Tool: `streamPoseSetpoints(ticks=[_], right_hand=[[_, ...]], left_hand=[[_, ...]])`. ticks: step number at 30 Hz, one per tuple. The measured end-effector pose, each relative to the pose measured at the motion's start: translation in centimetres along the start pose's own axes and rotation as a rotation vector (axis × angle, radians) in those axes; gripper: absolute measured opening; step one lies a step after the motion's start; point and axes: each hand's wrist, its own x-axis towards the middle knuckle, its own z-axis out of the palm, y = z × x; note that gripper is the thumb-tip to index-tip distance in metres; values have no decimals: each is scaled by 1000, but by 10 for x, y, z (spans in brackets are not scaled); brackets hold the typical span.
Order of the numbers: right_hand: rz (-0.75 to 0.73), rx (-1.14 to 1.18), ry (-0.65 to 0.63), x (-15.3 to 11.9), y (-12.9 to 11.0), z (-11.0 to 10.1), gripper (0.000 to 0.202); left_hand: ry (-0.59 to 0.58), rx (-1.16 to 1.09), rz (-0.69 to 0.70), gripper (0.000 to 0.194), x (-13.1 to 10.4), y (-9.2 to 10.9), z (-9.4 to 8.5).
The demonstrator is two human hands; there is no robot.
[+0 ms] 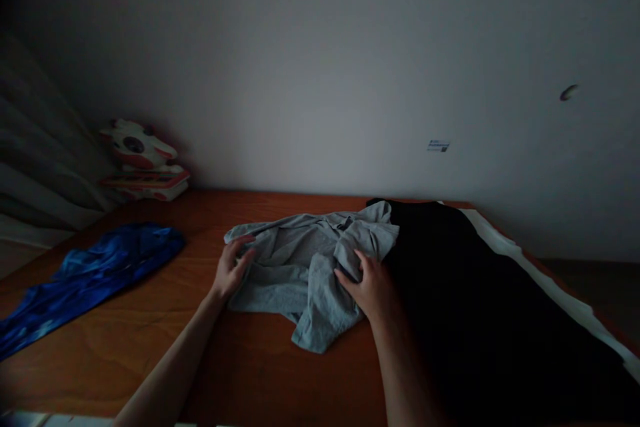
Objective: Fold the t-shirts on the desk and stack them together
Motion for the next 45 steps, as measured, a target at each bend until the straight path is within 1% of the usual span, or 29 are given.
streamPoseSetpoints(ticks=[2,4,6,8,9,11,13,14,15,17,18,19,20,22,24,26,27,28,30,31,32,33,35,37,39,41,43,44,45], right_hand=[[-51,-64,-45,-1,3,4,56],[-57,-58,-71,-2,7,6,47],[-2,-7,-70,-3,10,6,47],[158,46,-24,-3,13,4,51],[265,73,33,-2,15,2,55],[464,138,213,0,21,-1,59],[604,225,418,3,27,-4,58],[659,270,490,4,30,-5,56],[711,308,533,5,32,-6,55],[792,355,546,7,36,-7,53],[812,364,531,8,36,-7,54],[821,367,514,8,36,-7,54],[825,372,501,8,35,-7,55],[810,360,447,7,31,-7,58],[741,268,309,5,23,-6,64],[593,85,125,3,15,-4,69],[503,-13,44,2,12,-3,68],[423,-94,-14,2,10,-2,64],[313,-191,-68,1,9,0,52],[289,-210,-77,0,10,1,47],[279,-215,-79,0,12,1,43],[278,-214,-79,-1,14,2,40],[281,-201,-80,-2,18,3,40],[286,-179,-87,-3,22,3,40],[310,-142,-88,-4,24,4,43],[369,-92,-76,-3,26,3,46],[444,-38,-56,-3,27,3,48],[473,-14,-47,-2,27,3,49],[491,8,-41,-1,27,2,51]], left_hand=[[-144,27,-50,13,-5,-1,5],[-210,32,-99,16,-7,-2,6],[-218,55,-122,16,-6,-2,4],[-164,19,-129,23,-3,0,-1],[-118,-52,-130,31,-1,1,-5],[-29,-234,-119,46,2,5,-16],[30,-474,-110,52,5,8,-28],[45,-601,-111,52,5,10,-34],[54,-728,-111,51,5,11,-40],[56,-948,-111,49,5,12,-49],[33,-988,-114,50,5,12,-51],[-7,-979,-125,51,5,13,-51],[-60,-916,-144,52,4,13,-49],[-158,-620,-151,56,3,12,-40],[-192,-297,-116,57,2,10,-28],[-201,-45,-35,47,1,7,-17],[-239,77,26,43,0,4,-13],[-308,212,95,43,-1,2,-10],[-497,527,233,52,-4,-4,-6],[-583,662,271,54,-6,-6,-5],[-640,764,280,55,-9,-7,-3],[-661,858,273,56,-11,-7,-2],[-618,1056,251,56,-17,-1,3],[-518,1259,223,56,-22,10,6],[-438,1433,162,56,-22,24,7],[-400,1560,57,56,-17,38,3],[-377,1649,-68,60,-5,46,-4],[-371,1678,-97,59,2,48,-7],[-380,1687,-85,54,9,48,-10]])
